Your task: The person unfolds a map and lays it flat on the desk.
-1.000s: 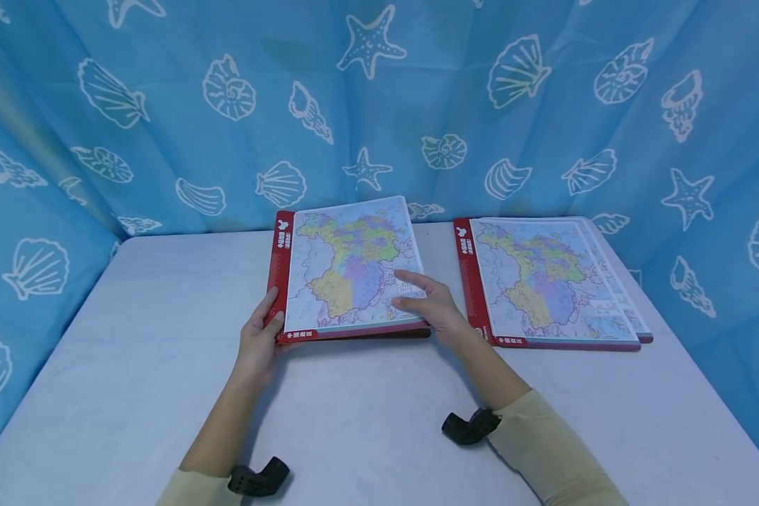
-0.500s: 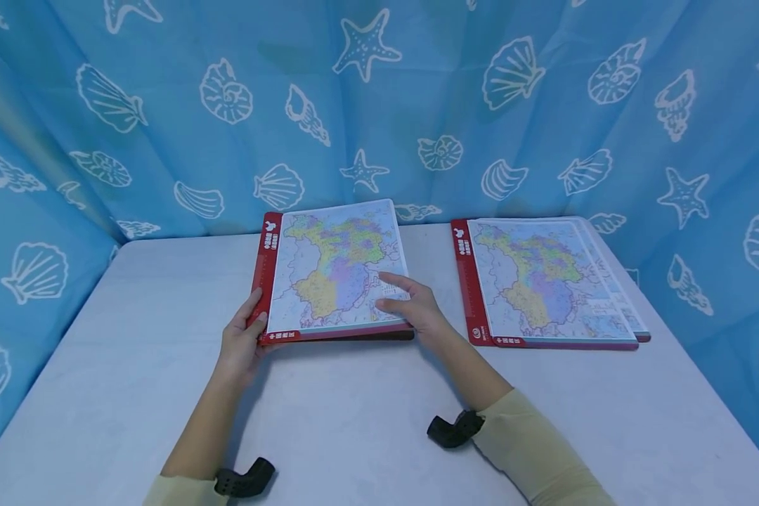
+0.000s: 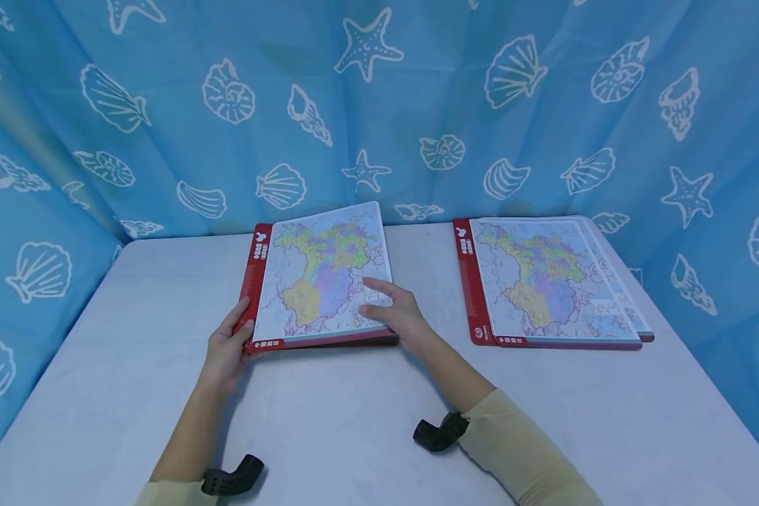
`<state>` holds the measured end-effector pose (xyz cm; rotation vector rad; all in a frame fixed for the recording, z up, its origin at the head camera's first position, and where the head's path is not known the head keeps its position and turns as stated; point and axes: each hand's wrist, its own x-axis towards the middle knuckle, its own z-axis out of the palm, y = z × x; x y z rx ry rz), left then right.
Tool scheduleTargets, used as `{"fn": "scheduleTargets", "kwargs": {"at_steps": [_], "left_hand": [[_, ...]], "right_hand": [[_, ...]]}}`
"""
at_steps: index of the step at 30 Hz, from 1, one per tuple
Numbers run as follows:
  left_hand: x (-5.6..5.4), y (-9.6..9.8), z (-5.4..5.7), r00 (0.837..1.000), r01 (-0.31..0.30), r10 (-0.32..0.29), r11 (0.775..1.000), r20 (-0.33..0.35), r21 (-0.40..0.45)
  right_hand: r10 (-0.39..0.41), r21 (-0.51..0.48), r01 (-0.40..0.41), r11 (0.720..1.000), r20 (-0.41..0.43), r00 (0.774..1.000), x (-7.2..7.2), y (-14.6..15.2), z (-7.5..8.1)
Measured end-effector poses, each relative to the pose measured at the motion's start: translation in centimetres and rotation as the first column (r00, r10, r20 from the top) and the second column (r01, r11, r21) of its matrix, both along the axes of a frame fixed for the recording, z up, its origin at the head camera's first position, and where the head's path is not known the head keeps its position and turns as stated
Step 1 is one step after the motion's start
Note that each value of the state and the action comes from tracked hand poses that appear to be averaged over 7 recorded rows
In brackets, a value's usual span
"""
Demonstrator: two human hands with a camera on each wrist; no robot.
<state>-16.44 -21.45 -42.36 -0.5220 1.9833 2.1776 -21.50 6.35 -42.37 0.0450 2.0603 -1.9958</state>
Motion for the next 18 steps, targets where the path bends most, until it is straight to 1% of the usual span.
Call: {"fn": "scheduleTargets", "kwargs": {"at_steps": [2, 6, 11, 18], "left_hand": [[0.0, 0.09, -0.23, 1.0, 0.005, -0.005, 1.0, -0.004, -0.003], [-0.04, 0.33, -0.45, 1.0, -0.004, 0.004, 1.0, -0.019, -0.017], [0.03, 0.32, -0.41, 1.0, -0.007, 0.006, 0.999, -0.022, -0.035], [0.18, 0.08, -0.31, 1.0, -0.013, 0.012, 0.999, -0.023, -0.038]], "right_hand": [[-0.002, 0.014, 0.002, 1.0, -0.005, 1.0, 0.05, 0.08, -0.17], [-0.007, 0.027, 0.007, 1.0, -0.007, 1.0, 0.0, 0.24, -0.35], [0.003, 0.027, -0.003, 1.0, -0.006, 1.0, 0.03, 0.21, -0.15], [0.01, 0.014, -0.01, 1.0, -0.016, 1.0, 0.18, 0.2, 0.39]]}}
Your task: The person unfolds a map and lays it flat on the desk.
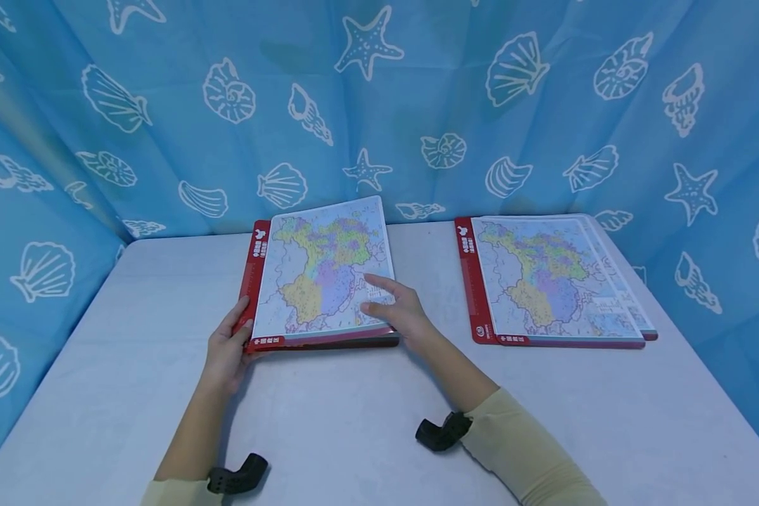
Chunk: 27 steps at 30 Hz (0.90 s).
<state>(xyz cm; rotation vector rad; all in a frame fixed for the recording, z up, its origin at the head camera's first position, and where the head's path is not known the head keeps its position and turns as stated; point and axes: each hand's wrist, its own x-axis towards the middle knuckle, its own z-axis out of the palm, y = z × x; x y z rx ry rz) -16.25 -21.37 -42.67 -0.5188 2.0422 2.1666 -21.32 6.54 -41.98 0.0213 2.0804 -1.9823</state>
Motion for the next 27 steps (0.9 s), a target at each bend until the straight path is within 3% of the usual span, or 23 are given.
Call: {"fn": "scheduleTargets", "kwargs": {"at_steps": [9, 21, 27], "left_hand": [[-0.2, -0.3, -0.2, 1.0, -0.013, 0.014, 1.0, 0.015, -0.029], [0.0, -0.1, 0.2, 0.999, -0.03, 0.03, 0.998, -0.015, -0.048], [-0.1, -0.1, 0.2, 0.997, -0.07, 0.067, 0.994, -0.026, -0.089]], "right_hand": [[-0.014, 0.007, 0.014, 1.0, -0.017, 1.0, 0.6, -0.3, 1.1], [-0.043, 0.001, 0.043, 0.999, -0.01, 0.999, 0.7, 0.2, 2.2], [-0.041, 0.021, 0.042, 0.999, -0.025, 0.999, 1.0, 0.6, 3.1]]}}
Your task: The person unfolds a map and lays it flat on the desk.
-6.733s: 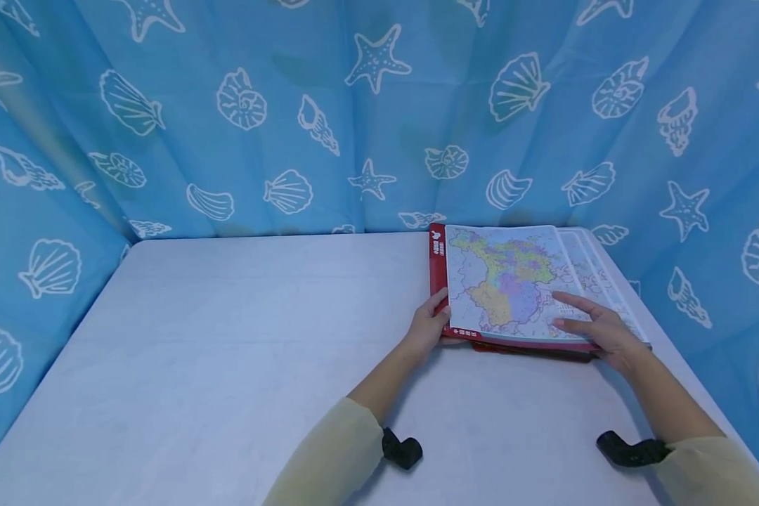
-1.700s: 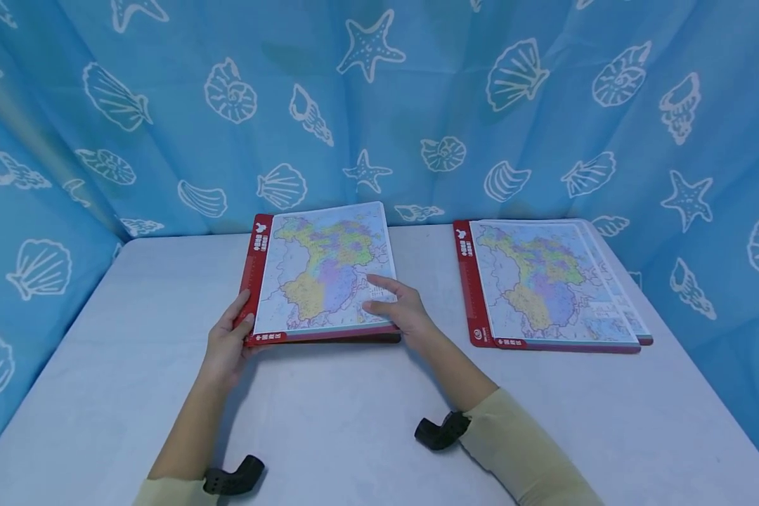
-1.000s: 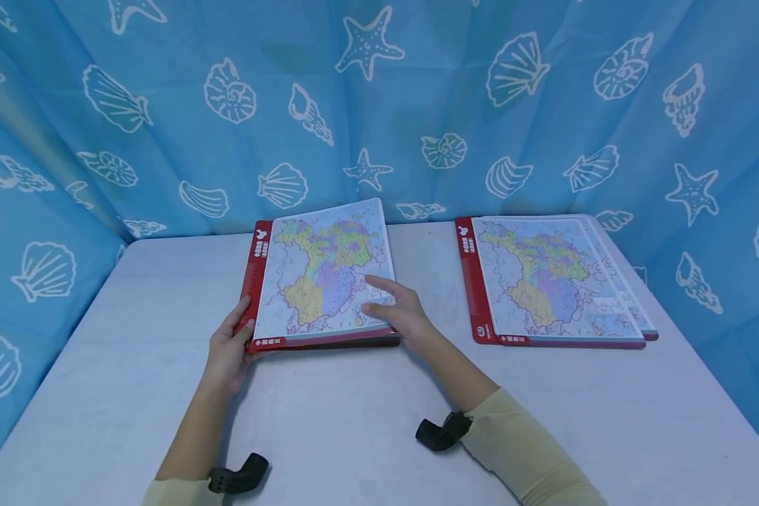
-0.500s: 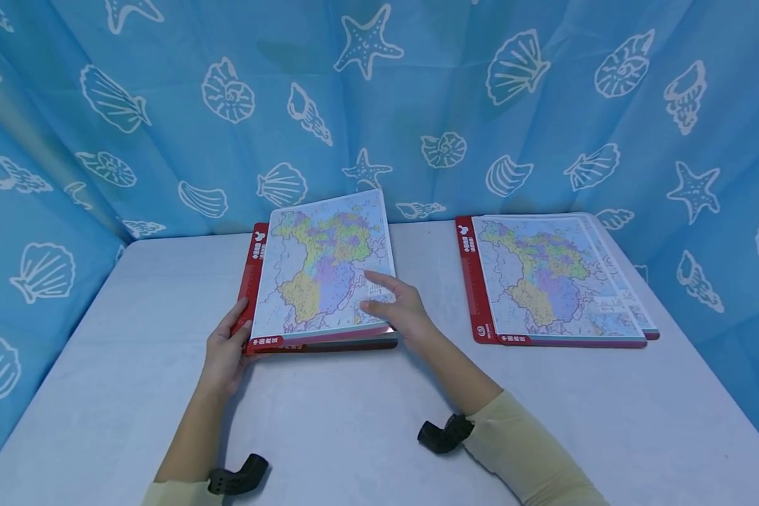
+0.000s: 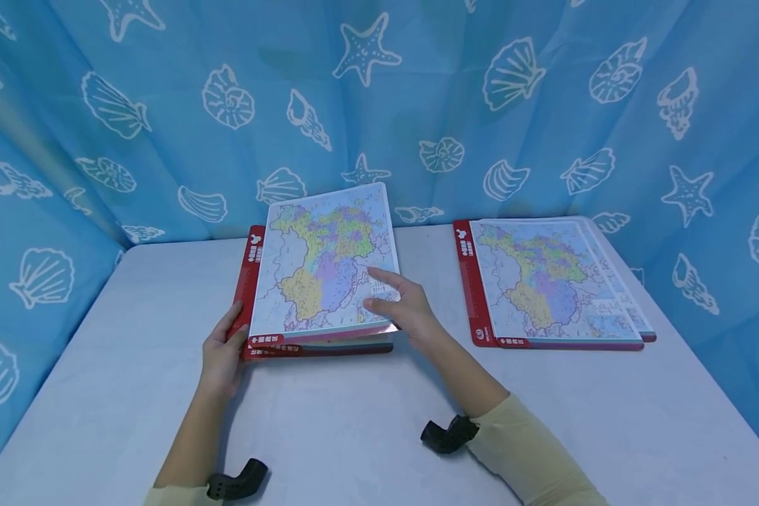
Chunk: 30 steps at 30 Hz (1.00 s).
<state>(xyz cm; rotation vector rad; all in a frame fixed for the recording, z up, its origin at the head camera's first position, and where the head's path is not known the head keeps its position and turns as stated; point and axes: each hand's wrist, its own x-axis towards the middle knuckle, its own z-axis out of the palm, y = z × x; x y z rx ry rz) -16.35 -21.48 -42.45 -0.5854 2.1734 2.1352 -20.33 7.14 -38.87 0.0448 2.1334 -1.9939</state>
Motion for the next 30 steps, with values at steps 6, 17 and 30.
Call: {"fn": "scheduleTargets", "kwargs": {"at_steps": [6, 17, 30], "left_hand": [[0.0, -0.1, -0.1, 0.999, -0.028, 0.027, 0.998, -0.024, -0.05], [0.0, -0.3, 0.0, 0.998, -0.065, 0.065, 0.996, -0.009, -0.068], [0.1, -0.8, 0.2, 0.996, -0.087, 0.085, 0.992, -0.017, -0.093]], "right_hand": [[0.003, 0.018, -0.003, 1.0, -0.007, 1.0, 0.2, 0.6, 0.8], [-0.003, 0.021, 0.002, 1.0, 0.034, 0.999, -0.2, 1.7, 2.0], [-0.025, 0.084, 0.024, 0.996, 0.014, 1.0, -0.7, 4.1, 3.3]]}}
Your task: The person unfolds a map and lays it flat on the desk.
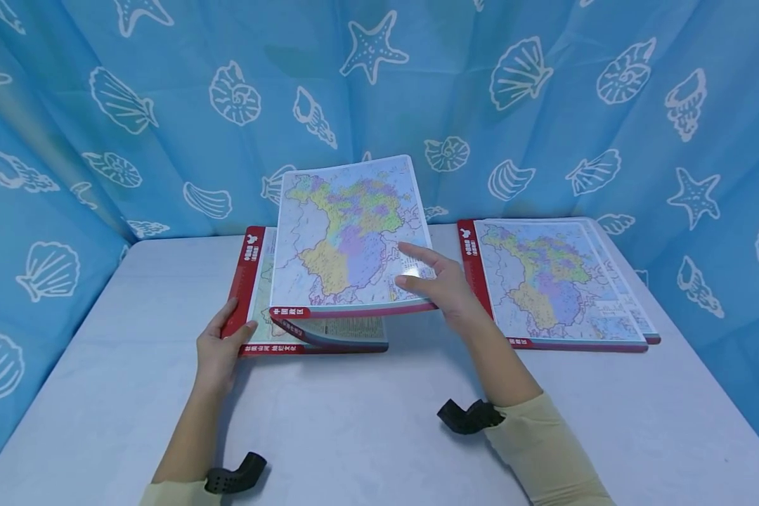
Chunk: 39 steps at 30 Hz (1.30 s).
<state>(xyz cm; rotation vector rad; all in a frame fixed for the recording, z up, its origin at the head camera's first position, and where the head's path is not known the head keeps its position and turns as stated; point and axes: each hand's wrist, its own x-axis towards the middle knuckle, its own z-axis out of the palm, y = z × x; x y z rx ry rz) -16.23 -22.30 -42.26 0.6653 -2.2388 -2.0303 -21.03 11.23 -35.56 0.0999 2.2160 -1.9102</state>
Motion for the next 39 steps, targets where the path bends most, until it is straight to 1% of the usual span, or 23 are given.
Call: {"fn": "scheduleTargets", "kwargs": {"at_steps": [4, 10, 16, 20, 23, 26, 29, 33, 39], "left_hand": [[0.0, -0.1, 0.0, 1.0, -0.007, 0.006, 1.0, -0.017, -0.027], [0.0, -0.5, 0.2, 0.999, -0.039, 0.039, 0.998, -0.018, -0.041], [0.1, -0.7, 0.4, 0.999, -0.041, 0.041, 0.998, -0.011, -0.052], [0.1, -1.1, 0.5, 0.999, -0.047, 0.047, 0.997, 0.005, -0.062], [0.1, -1.3, 0.5, 0.998, -0.054, 0.055, 0.997, 0.019, -0.049], [0.2, -1.7, 0.5, 0.997, -0.069, 0.07, 0.997, 0.032, -0.032], [0.2, -1.9, 0.5, 0.997, -0.073, 0.074, 0.997, 0.036, -0.022], [0.3, -2.2, 0.5, 0.997, -0.071, 0.071, 0.997, 0.036, -0.017], [0.4, -2.6, 0.8, 0.996, -0.081, 0.081, 0.997, 0.028, 0.004]], "right_hand": [[0.003, -0.035, -0.004, 0.999, -0.03, 1.0, 0.1, 0.9, 0.6], [-0.002, -0.074, -0.001, 0.997, -0.033, 0.999, 0.1, 1.6, 1.2], [-0.002, -0.076, -0.005, 0.997, -0.089, 0.996, 0.1, 2.6, 1.7], [-0.018, -0.062, 0.012, 0.998, -0.097, 0.995, 0.2, 3.4, 2.2], [-0.037, -0.059, 0.032, 0.998, -0.088, 0.995, 0.3, 4.0, 2.4], [-0.038, -0.075, 0.03, 0.997, -0.103, 0.994, 0.3, 4.7, 2.5], [-0.031, -0.096, 0.02, 0.995, -0.117, 0.993, 0.4, 5.3, 2.7], [-0.024, -0.113, 0.012, 0.994, -0.107, 0.994, 0.5, 5.8, 2.8], [-0.049, -0.126, 0.037, 0.991, -0.095, 0.994, 0.5, 6.4, 2.9]]}}
